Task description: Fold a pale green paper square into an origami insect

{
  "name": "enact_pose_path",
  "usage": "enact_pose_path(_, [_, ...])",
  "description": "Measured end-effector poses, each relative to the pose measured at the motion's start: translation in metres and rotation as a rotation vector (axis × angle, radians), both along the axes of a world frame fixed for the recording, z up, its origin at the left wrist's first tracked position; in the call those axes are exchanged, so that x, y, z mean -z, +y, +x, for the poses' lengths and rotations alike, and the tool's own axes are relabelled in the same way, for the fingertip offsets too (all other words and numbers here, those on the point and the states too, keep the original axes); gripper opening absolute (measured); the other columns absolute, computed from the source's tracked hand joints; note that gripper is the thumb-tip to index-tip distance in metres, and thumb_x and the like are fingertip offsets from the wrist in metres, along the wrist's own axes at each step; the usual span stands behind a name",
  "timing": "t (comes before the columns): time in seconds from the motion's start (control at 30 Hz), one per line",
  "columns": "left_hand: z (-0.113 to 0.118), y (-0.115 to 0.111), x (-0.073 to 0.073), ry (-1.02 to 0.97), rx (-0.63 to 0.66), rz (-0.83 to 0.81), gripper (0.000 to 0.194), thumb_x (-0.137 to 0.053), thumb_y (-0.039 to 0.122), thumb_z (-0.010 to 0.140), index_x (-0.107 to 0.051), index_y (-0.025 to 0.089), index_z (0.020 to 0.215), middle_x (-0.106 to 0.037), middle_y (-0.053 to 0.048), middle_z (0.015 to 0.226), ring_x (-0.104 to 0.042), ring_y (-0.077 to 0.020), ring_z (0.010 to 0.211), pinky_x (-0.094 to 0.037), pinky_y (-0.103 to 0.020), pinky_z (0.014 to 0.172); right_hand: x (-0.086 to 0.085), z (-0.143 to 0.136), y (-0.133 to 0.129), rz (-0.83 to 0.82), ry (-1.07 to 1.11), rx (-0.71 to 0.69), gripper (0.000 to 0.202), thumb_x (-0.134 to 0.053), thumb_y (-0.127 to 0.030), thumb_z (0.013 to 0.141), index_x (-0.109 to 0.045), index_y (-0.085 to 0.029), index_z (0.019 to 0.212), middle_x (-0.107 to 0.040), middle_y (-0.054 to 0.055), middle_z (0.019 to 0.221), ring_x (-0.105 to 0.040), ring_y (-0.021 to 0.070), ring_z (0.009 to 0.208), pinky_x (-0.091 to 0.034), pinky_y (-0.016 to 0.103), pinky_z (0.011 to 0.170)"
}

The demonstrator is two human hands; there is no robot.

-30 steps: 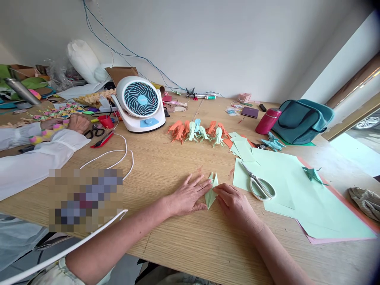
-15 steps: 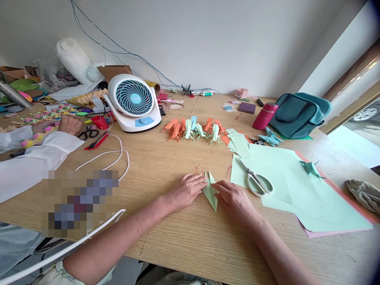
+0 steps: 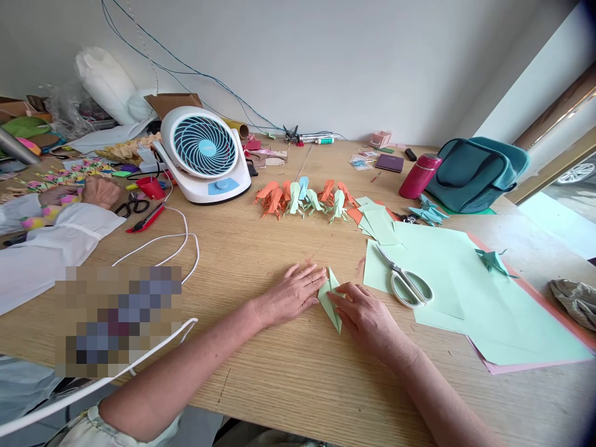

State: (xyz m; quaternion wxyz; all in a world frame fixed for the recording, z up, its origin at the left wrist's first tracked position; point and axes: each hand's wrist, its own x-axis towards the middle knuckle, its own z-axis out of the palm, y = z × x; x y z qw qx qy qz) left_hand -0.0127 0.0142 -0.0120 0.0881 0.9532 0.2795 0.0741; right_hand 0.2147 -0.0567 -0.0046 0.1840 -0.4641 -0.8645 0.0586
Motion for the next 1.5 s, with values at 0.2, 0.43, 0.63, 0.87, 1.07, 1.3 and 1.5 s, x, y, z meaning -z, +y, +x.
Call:
enact_pose_path(0.2, [0.002,0.0,-0.004,0.015,-0.022,-0.042,0.051,-0.034,0.044,0.104,-0.035,0.025,0.151,-0.032,-0.007,0.161,-0.02,-0.0257,0.152,-0.021,-0.053,0.12,0.0,-0.001,0.0,0.015,-0.003,-0.004,0.028,-0.048,-0.013,0.095,-0.064,-0.021,0.116,-0.063,0.012,0.107,-0.06,0.0233,0.094,-0.055,0.038,0.082])
enact_pose_path(0.43, [0.008,0.001,-0.007,-0.039,-0.053,-0.039,0.044,-0.035,0.038,0.105,-0.043,0.024,0.145,-0.044,-0.008,0.154,-0.033,-0.024,0.146,-0.021,-0.054,0.119,-0.002,-0.002,-0.001,0.009,-0.019,-0.001,0.028,-0.048,-0.013,0.096,-0.065,-0.021,0.117,-0.063,0.012,0.106,-0.06,0.0238,0.094,-0.055,0.039,0.082])
enact_pose_path(0.63, [0.01,0.002,-0.003,-0.064,-0.066,-0.025,0.039,-0.037,0.029,0.104,-0.048,0.022,0.14,-0.047,-0.006,0.152,-0.036,-0.0252,0.144,-0.026,-0.052,0.116,0.0,-0.001,0.0,-0.005,-0.024,-0.001,0.031,-0.047,-0.012,0.095,-0.064,-0.02,0.12,-0.063,0.013,0.108,-0.059,0.0245,0.096,-0.055,0.041,0.084])
enact_pose_path(0.87, [0.023,0.002,0.005,-0.187,-0.195,-0.025,0.023,-0.047,0.029,0.101,-0.058,0.023,0.12,-0.06,-0.005,0.138,-0.045,-0.0236,0.137,-0.028,-0.047,0.114,0.002,0.0,0.0,-0.044,-0.083,0.004,0.026,-0.049,-0.01,0.093,-0.066,-0.018,0.111,-0.06,0.014,0.115,-0.056,0.0256,0.095,-0.054,0.042,0.084])
enact_pose_path(1.07, [0.029,0.0,0.006,-0.148,-0.194,0.008,0.018,-0.05,0.023,0.098,-0.056,0.021,0.115,-0.06,-0.006,0.135,-0.043,-0.0269,0.137,-0.029,-0.05,0.112,0.002,-0.001,0.001,-0.053,-0.095,0.005,0.028,-0.049,-0.01,0.092,-0.066,-0.017,0.113,-0.06,0.014,0.116,-0.055,0.0262,0.098,-0.054,0.042,0.085])
enact_pose_path(1.3, [0.037,-0.001,0.004,-0.22,-0.259,0.005,0.01,-0.054,0.021,0.095,-0.057,0.022,0.104,-0.062,-0.006,0.122,-0.051,-0.0254,0.124,-0.036,-0.045,0.106,0.0,-0.001,-0.001,-0.053,-0.042,0.003,0.03,-0.048,-0.011,0.093,-0.066,-0.018,0.117,-0.061,0.014,0.114,-0.056,0.0262,0.097,-0.053,0.043,0.085])
enact_pose_path(1.5, [0.04,-0.002,0.013,-0.243,-0.288,0.026,0.014,-0.059,0.023,0.092,-0.056,0.021,0.105,-0.061,-0.008,0.119,-0.051,-0.027,0.122,-0.037,-0.047,0.106,0.001,0.007,0.003,-0.097,0.159,-0.002,0.028,-0.045,-0.014,0.097,-0.067,-0.02,0.114,-0.064,0.011,0.111,-0.06,0.0222,0.097,-0.05,0.038,0.087])
